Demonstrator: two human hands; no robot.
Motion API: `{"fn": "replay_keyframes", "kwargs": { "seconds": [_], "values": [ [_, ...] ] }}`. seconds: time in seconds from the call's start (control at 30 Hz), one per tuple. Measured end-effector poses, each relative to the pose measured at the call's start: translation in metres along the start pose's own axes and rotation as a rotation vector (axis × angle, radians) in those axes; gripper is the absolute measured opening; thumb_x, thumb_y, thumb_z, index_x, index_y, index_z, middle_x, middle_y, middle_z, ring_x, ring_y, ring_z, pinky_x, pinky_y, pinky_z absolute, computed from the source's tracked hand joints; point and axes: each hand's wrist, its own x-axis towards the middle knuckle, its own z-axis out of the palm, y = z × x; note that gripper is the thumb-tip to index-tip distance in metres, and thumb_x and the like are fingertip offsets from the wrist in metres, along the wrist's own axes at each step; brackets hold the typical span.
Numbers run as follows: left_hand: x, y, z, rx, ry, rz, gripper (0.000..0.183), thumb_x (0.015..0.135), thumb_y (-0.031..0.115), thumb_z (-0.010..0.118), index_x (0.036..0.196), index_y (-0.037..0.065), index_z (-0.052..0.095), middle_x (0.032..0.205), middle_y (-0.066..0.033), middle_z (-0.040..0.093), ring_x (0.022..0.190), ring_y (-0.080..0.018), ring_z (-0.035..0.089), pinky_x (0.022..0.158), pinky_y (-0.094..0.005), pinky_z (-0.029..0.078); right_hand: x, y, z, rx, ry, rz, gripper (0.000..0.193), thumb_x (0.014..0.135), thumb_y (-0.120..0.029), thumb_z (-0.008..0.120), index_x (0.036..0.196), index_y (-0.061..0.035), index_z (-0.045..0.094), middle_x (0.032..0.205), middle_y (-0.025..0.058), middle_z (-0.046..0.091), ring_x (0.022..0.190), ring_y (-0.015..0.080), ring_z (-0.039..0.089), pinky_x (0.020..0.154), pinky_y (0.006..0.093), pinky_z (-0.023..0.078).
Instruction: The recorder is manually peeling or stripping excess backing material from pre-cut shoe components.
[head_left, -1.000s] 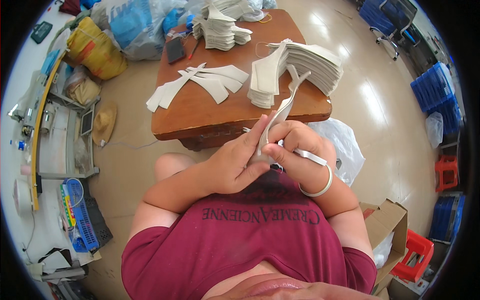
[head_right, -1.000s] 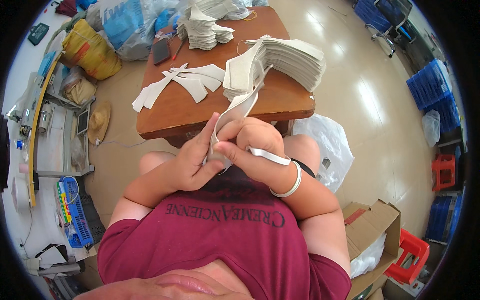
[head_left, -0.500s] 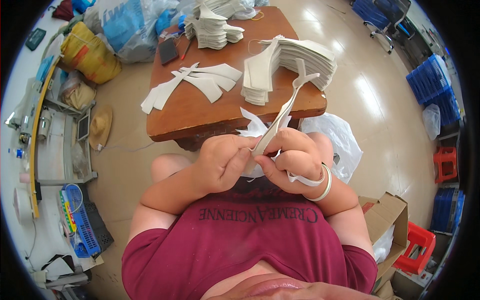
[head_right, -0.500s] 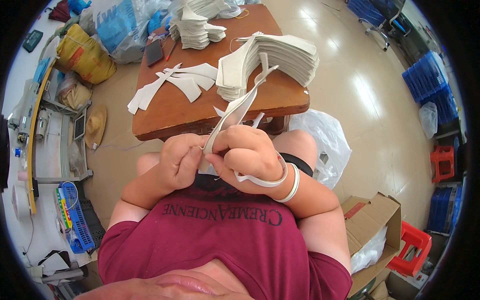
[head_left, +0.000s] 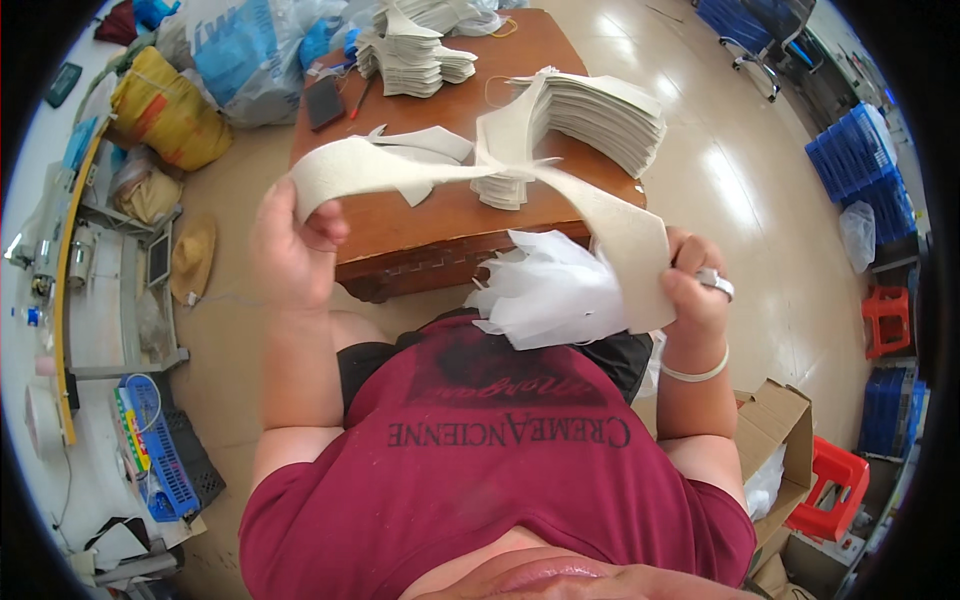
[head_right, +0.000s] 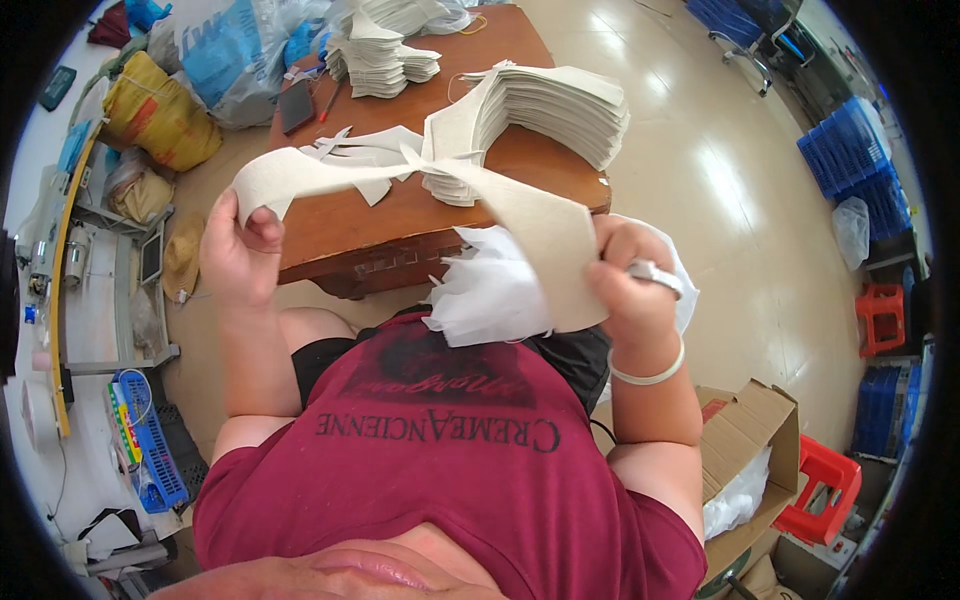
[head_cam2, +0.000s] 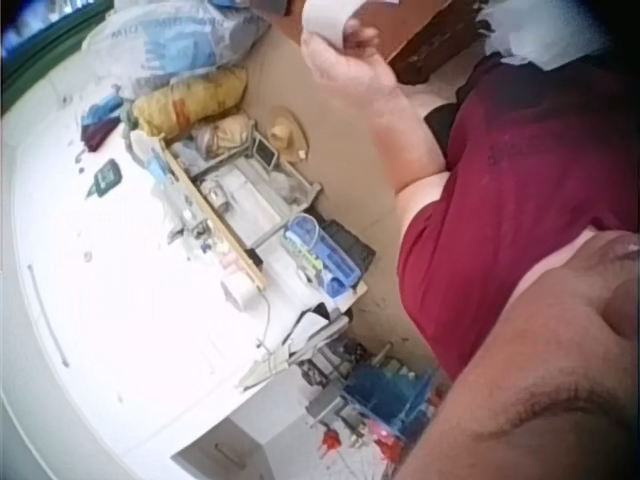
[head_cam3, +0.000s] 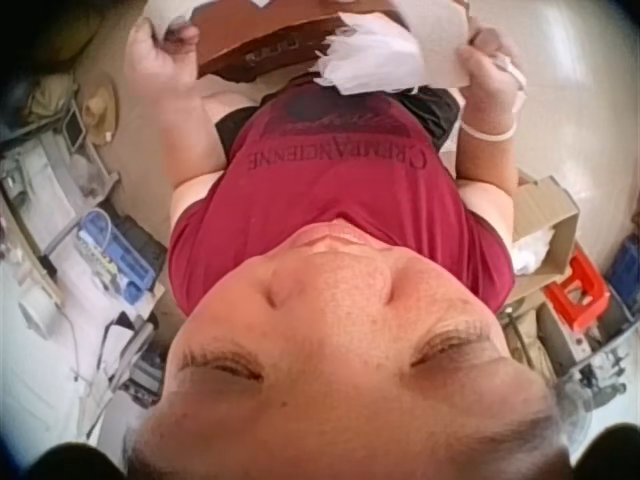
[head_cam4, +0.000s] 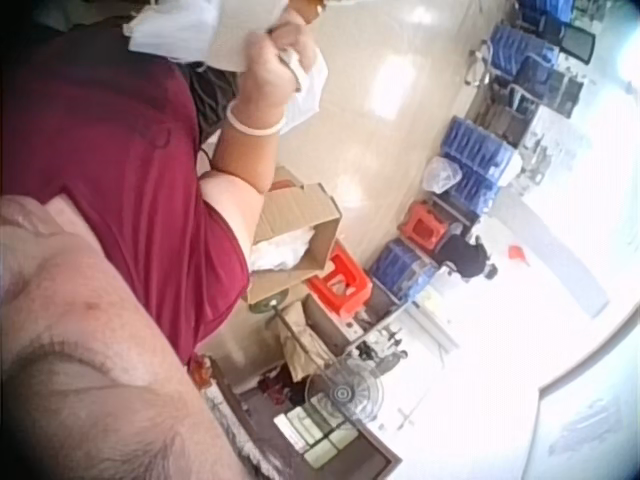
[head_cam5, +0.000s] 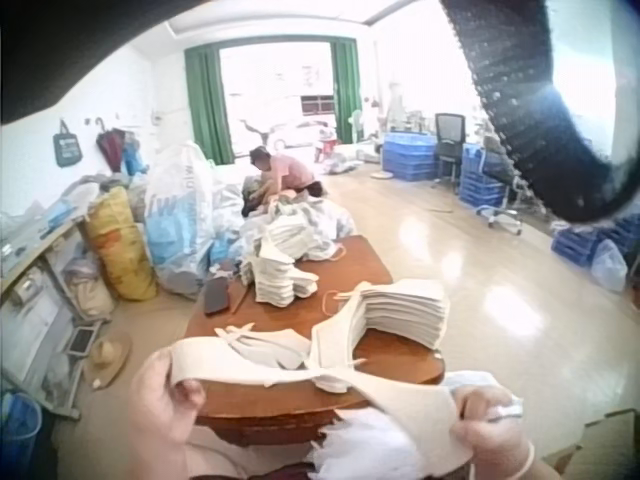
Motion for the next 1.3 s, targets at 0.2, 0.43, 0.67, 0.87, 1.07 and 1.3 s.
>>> {"fn": "replay_keyframes", "kwargs": {
  "seconds": [0.2,0.43,0.67,0.87,1.07,1.3],
  "values": [
    [0.021,-0.001,-0.009,0.181,-0.120,0.006,0.030,0.097,0.008,0.044,0.121,0.000,0.061,0.090,-0.0050,0.064,0.069,-0.0102,0.055,0.058,-0.0242,0.045,0.000,-0.014,-0.053,-0.319,0.281,0.163,0.026,0.078,0.006,0.064,0.065,-0.0062,0.045,0.077,0.0051,0.057,0.071,0.0128,0.048,0.060,0.0284,0.039],
    [0.066,0.001,0.005,0.582,-0.626,-0.149,0.031,0.090,-0.001,0.045,0.106,0.004,0.072,0.095,-0.0015,0.065,0.077,-0.0085,0.055,0.065,-0.0215,0.042,0.045,-0.024,-0.073,-0.697,0.443,0.185,0.023,0.082,-0.001,0.071,0.068,-0.0022,0.053,0.086,0.0101,0.070,0.068,0.0126,0.057,0.059,0.0257,0.047],
    [0.091,-0.035,0.077,0.673,-0.459,0.401,0.038,0.096,-0.004,0.047,0.131,0.004,0.060,0.114,-0.0062,0.060,0.084,-0.0106,0.065,0.064,-0.0212,0.046,0.131,0.008,-0.100,-0.706,0.560,0.055,0.018,0.082,-0.012,0.074,0.073,-0.0007,0.062,0.080,0.0079,0.068,0.064,0.0123,0.057,0.057,0.0271,0.046],
    [0.086,-0.109,0.084,0.724,-0.490,-0.017,0.043,0.095,0.000,0.049,0.138,-0.003,0.049,0.124,-0.0111,0.052,0.086,-0.0125,0.069,0.062,-0.0218,0.048,0.189,0.041,-0.122,-0.936,0.538,0.352,0.027,0.075,-0.027,0.073,0.083,-0.0020,0.065,0.076,0.0084,0.063,0.069,0.0185,0.058,0.066,0.0329,0.048],
    [0.071,-0.105,0.096,0.747,-0.510,-0.126,0.045,0.090,-0.003,0.047,0.134,-0.008,0.051,0.127,-0.0185,0.051,0.084,-0.0196,0.072,0.077,-0.0282,0.054,0.210,0.044,-0.164,-0.830,0.462,0.522,0.027,0.075,-0.025,0.074,0.071,-0.0083,0.053,0.066,0.0032,0.053,0.059,0.0156,0.046,0.055,0.0329,0.039],
    [0.076,-0.120,0.089,0.760,-0.485,-0.179,0.044,0.088,0.004,0.054,0.132,-0.003,0.056,0.110,-0.0144,0.056,0.074,-0.0184,0.066,0.074,-0.0284,0.051,0.211,0.053,-0.177,-0.980,0.554,0.636,0.028,0.077,-0.029,0.075,0.080,-0.0091,0.056,0.066,0.0032,0.053,0.058,0.0169,0.048,0.055,0.0319,0.040]
  ]
}}
